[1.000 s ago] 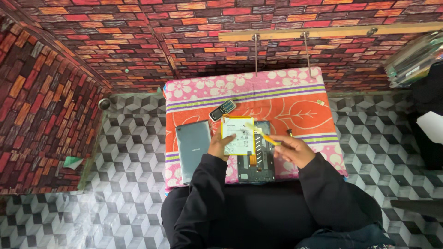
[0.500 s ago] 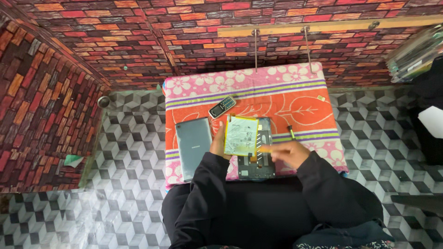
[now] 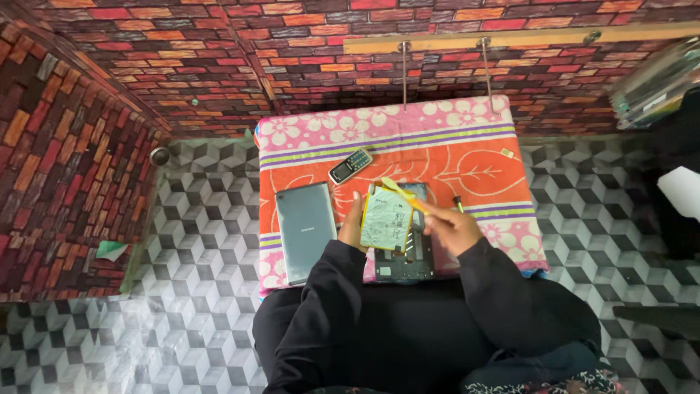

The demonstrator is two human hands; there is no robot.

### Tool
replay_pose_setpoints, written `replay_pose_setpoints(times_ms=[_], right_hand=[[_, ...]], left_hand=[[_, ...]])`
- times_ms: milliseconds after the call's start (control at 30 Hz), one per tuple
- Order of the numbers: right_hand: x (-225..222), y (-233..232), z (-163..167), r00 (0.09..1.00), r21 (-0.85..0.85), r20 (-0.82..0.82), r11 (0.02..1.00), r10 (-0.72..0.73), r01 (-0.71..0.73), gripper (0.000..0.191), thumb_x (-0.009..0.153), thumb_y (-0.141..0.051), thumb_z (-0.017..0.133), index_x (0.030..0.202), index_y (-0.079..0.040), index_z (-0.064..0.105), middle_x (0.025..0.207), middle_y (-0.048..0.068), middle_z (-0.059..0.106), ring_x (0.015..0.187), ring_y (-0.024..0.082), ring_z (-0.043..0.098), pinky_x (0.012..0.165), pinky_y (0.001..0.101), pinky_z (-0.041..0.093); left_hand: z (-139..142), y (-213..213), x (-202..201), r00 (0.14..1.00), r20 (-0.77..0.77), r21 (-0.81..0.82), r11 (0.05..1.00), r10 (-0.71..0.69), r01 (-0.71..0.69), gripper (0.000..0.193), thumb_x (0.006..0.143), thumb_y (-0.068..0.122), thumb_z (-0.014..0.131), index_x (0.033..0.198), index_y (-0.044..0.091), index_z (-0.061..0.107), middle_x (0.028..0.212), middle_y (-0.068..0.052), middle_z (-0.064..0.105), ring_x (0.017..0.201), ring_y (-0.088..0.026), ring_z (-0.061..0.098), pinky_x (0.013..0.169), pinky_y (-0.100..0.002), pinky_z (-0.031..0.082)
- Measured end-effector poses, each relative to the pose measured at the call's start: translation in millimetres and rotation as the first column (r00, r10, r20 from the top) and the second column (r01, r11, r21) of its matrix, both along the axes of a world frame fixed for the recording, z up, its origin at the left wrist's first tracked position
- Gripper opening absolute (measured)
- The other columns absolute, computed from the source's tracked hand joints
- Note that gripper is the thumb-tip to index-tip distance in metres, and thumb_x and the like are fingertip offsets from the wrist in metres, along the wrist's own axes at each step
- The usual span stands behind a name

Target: The person sits on the floor with a small cushioned board on their lap and cleans the opened internals of a mobile phone using a toothbrush, brushing the frame and components. They then pick up the phone battery, hold it over the phone, and continue brushing around the battery compartment.

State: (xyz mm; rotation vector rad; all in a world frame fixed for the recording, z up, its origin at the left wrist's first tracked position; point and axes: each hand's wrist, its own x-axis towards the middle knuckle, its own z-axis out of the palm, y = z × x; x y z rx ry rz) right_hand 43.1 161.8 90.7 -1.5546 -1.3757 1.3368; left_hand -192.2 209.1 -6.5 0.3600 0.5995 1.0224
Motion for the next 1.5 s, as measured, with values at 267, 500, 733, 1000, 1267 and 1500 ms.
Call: replay_pose_setpoints(times_ms=[267,500,733,1000,1267,1500], right_hand=[[3,2,0,0.992,0.018,-0.121,0.999,-0.024,0.026,0.046,0.102,-0.016,0.055,0.148,-0.02,0.057,0.079,0.0,0.065,0.051,0.004,0.046,0.047,0.0196,0.041],[2,-3,-3,0.982,-0.032,-0.145,0.992,0.117,-0.123,0.045,0.102,-0.015,0.056,0.147,-0.019,0.058,0.079,0.002,0.066,0.051,0.004,0.048,0.047,0.0194,0.042],[-2,-5,4,0.984,-0.021,-0.11,0.99,0.138,-0.141,0.046,0.101,-0.014,0.059,0.146,-0.019,0.061,0.079,0.002,0.065,0.053,0.004,0.047,0.048,0.0203,0.042],[4,-2,-4,0.983,0.059,-0.184,0.998,0.014,-0.003,0.047,0.103,-0.013,0.052,0.149,-0.012,0.052,0.082,0.003,0.061,0.055,0.006,0.049,0.05,0.0205,0.041],[7,-1,-37,0.936,0.274,-0.351,0.96,0.04,0.062,0.029,0.106,-0.011,0.058,0.13,-0.002,0.044,0.092,0.001,0.057,0.068,0.005,0.046,0.057,0.0213,0.039],[-8,-14,-6,0.992,0.35,0.124,0.937,-0.03,-0.015,0.043,0.089,-0.017,0.078,0.129,-0.008,0.064,0.08,-0.001,0.069,0.066,0.005,0.062,0.061,0.0226,0.05]], left_hand=[[2,-9,2,0.992,-0.126,0.137,0.99,0.007,0.01,0.047,0.101,0.029,0.06,0.139,0.001,0.058,0.122,-0.016,0.071,0.106,-0.026,0.073,0.091,-0.04,0.058],[4,-8,5,0.996,-0.069,0.08,0.996,0.054,-0.049,0.044,0.107,0.033,0.062,0.132,-0.003,0.061,0.117,-0.014,0.07,0.103,-0.023,0.071,0.088,-0.037,0.057],[3,-8,4,0.992,-0.099,0.01,0.997,0.08,-0.08,0.059,0.1,0.048,0.059,0.135,0.0,0.059,0.123,-0.015,0.07,0.109,-0.024,0.07,0.093,-0.039,0.057],[15,-9,0,0.994,-0.099,0.035,0.999,0.041,-0.037,0.069,0.101,0.053,0.054,0.141,-0.003,0.055,0.13,-0.019,0.067,0.114,-0.027,0.069,0.096,-0.041,0.056],[16,-14,6,0.954,-0.095,0.006,0.959,-0.283,0.285,0.068,0.103,0.057,0.047,0.142,0.002,0.056,0.131,-0.017,0.068,0.116,-0.026,0.068,0.098,-0.037,0.054],[17,-28,16,0.904,-0.156,-0.008,0.915,-0.399,0.403,0.063,0.106,0.055,0.045,0.143,0.006,0.057,0.128,-0.014,0.068,0.111,-0.023,0.068,0.097,-0.035,0.053]])
